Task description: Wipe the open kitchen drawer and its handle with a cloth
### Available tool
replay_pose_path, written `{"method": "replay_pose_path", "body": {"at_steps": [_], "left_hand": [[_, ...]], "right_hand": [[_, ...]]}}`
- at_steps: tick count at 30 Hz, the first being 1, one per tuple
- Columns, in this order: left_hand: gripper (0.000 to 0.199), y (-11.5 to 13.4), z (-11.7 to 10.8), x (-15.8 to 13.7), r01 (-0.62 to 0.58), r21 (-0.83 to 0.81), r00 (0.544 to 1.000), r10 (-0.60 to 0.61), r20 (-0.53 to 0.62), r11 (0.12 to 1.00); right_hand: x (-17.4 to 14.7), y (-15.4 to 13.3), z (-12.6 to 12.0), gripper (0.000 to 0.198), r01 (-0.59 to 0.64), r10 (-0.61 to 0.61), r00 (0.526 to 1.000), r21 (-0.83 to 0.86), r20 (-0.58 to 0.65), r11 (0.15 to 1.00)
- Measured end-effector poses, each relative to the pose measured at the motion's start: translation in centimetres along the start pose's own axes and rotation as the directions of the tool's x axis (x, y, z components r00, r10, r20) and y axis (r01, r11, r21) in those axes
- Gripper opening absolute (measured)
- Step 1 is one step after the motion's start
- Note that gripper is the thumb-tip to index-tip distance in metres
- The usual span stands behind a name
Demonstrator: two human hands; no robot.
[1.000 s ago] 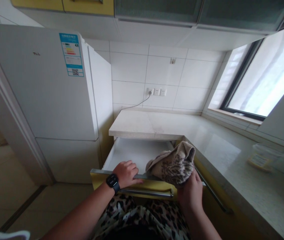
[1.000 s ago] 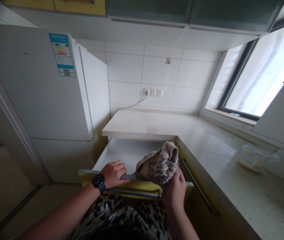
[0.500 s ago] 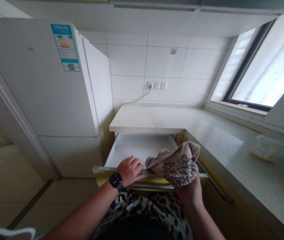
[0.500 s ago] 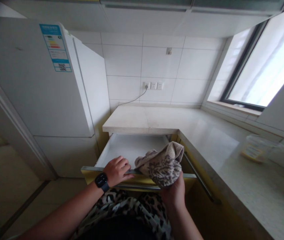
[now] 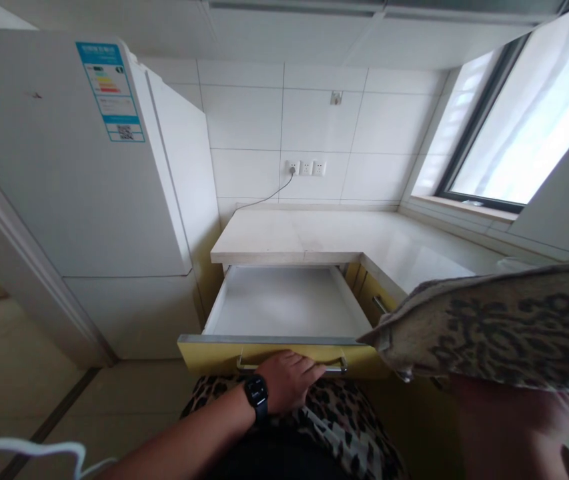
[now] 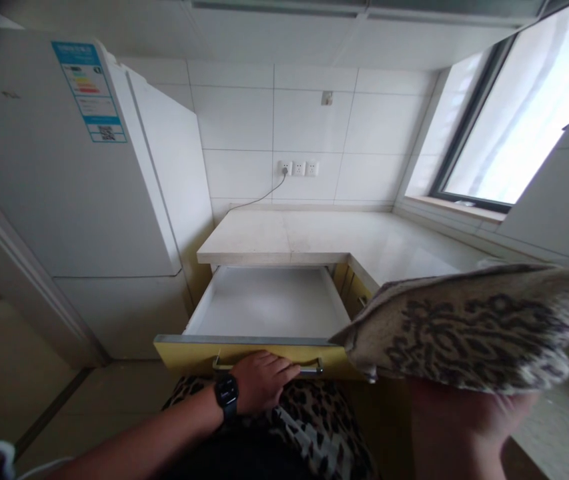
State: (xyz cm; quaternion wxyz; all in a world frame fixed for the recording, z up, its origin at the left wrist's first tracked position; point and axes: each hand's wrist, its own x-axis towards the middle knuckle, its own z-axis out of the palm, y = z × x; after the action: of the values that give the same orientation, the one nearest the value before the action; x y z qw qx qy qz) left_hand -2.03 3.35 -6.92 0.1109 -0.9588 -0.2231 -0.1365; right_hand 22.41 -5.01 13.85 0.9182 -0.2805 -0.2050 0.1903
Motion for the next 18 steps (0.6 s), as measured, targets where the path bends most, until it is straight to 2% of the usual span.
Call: {"method": "replay_pose_path", "body": {"at_steps": [2,5,8,13,16,18], "left_hand": [[0.044,-0.4,0.3,0.3,-0.002,0.010,0.999,0.002,0.034,1.000],[0.042,-0.7,0.5,0.3,0.034,0.016,0.996,-0.035,0.077,0.999],[0.042,-0.6,0.4,0.3,0.079,-0.004,0.990,-0.078,0.115,0.997],[0.041,0.9,-0.5,0.9,0.189,-0.063,0.968,-0.175,0.177,0.980],[0.036,1.7,-1.1,1.1,0.313,-0.078,0.928,-0.287,0.239,0.947],[0.037,1.8,-1.5,1.1,0.360,-0.099,0.903,-0.319,0.289,0.928]], "right_hand": [[-0.3,0.3,0.1,0.040,-0.045,0.045,0.999,0.006,-0.016,0.999],[-0.7,1.9,0.3,0.045,-0.214,0.214,0.977,0.009,-0.020,0.977],[-1.0,3.8,0.2,0.047,-0.298,0.297,0.954,0.002,0.021,0.955],[-1.9,5.6,-1.3,0.047,-0.331,0.332,0.943,-0.038,0.036,0.943],[-2.9,5.9,-2.8,0.041,-0.344,0.350,0.935,-0.090,0.057,0.935],[-3.4,6.0,-3.5,0.037,-0.350,0.361,0.928,-0.118,0.091,0.929]]}}
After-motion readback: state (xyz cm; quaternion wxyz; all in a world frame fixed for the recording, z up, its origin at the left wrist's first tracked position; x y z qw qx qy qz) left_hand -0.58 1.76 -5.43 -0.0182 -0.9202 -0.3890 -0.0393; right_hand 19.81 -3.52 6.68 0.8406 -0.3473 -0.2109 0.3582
